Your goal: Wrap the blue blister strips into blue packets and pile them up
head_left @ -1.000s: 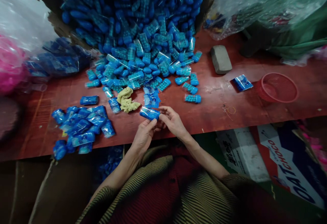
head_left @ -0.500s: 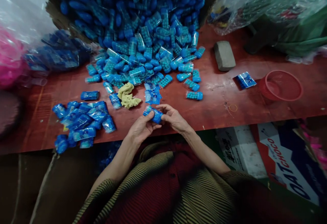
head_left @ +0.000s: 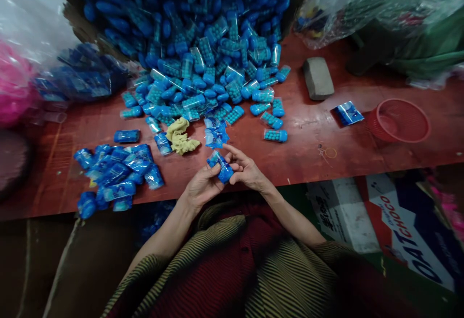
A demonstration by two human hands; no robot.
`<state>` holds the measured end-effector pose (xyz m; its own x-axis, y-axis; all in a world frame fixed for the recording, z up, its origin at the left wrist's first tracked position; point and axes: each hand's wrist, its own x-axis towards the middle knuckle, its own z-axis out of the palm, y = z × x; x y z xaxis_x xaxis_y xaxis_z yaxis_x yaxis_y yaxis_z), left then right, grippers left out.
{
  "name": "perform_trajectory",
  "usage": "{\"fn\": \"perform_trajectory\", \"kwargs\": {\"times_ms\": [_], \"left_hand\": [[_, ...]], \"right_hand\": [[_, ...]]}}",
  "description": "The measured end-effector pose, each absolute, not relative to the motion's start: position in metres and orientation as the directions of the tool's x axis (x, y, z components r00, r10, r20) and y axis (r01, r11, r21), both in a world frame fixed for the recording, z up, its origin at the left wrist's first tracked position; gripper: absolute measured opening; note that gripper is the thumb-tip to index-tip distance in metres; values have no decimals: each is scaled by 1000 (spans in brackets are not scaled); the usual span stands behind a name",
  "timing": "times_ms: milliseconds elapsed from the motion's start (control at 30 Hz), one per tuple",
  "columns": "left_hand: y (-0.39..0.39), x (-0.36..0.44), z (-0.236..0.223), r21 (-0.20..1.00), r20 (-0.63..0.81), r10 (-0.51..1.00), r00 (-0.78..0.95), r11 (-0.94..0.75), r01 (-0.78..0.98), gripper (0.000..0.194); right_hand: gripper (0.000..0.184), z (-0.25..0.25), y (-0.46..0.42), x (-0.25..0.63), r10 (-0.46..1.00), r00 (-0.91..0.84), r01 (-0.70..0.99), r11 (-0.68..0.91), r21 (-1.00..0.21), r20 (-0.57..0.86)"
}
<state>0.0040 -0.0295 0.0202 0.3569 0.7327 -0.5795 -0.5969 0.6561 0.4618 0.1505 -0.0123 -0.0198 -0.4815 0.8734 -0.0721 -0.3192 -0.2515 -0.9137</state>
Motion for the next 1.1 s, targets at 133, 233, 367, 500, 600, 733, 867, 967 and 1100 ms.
{"fn": "perform_trajectory", "kwargs": {"times_ms": [133, 233, 367, 500, 600, 733, 867, 967, 1100], "left_hand": [[-33, 9, 20, 442, -573, 747, 337, 628, -641, 17], [-36, 14, 22, 459, -570, 770, 287, 588, -666, 16], [-39, 21, 26, 471, -576, 793, 197, 520, -713, 11], [-38, 20, 27, 464, -624, 772, 125, 494, -735, 5], [-36, 14, 24, 498, -635, 760, 134, 536, -682, 11], [-36, 6, 21, 562, -623, 770, 135, 561, -608, 27], [-39, 4, 22, 597, -621, 775, 116, 564, -571, 32], [-41, 5, 22, 582, -641, 760, 110, 574, -576, 30], [-42, 9, 21, 525, -693, 715, 93, 590, -613, 25]], "right_hand": [[75, -24, -21, 146, 945, -328, -334, -107, -937, 9], [71, -23, -26, 143, 962, -274, -277, -94, -956, -15], [62, -17, -29, 141, 971, -230, -192, -105, -976, -59], [32, -9, -27, 145, 989, -132, -136, 47, -990, 65], [21, -1, -25, 156, 975, -208, -35, 78, -996, 84], [19, 13, -21, 170, 908, -386, 186, 248, -951, 161], [23, 17, -20, 174, 825, -503, 314, 451, -836, 257], [24, 11, -23, 171, 809, -520, 392, 512, -764, 275], [24, -2, -29, 165, 838, -437, 502, 529, -684, 326]]}}
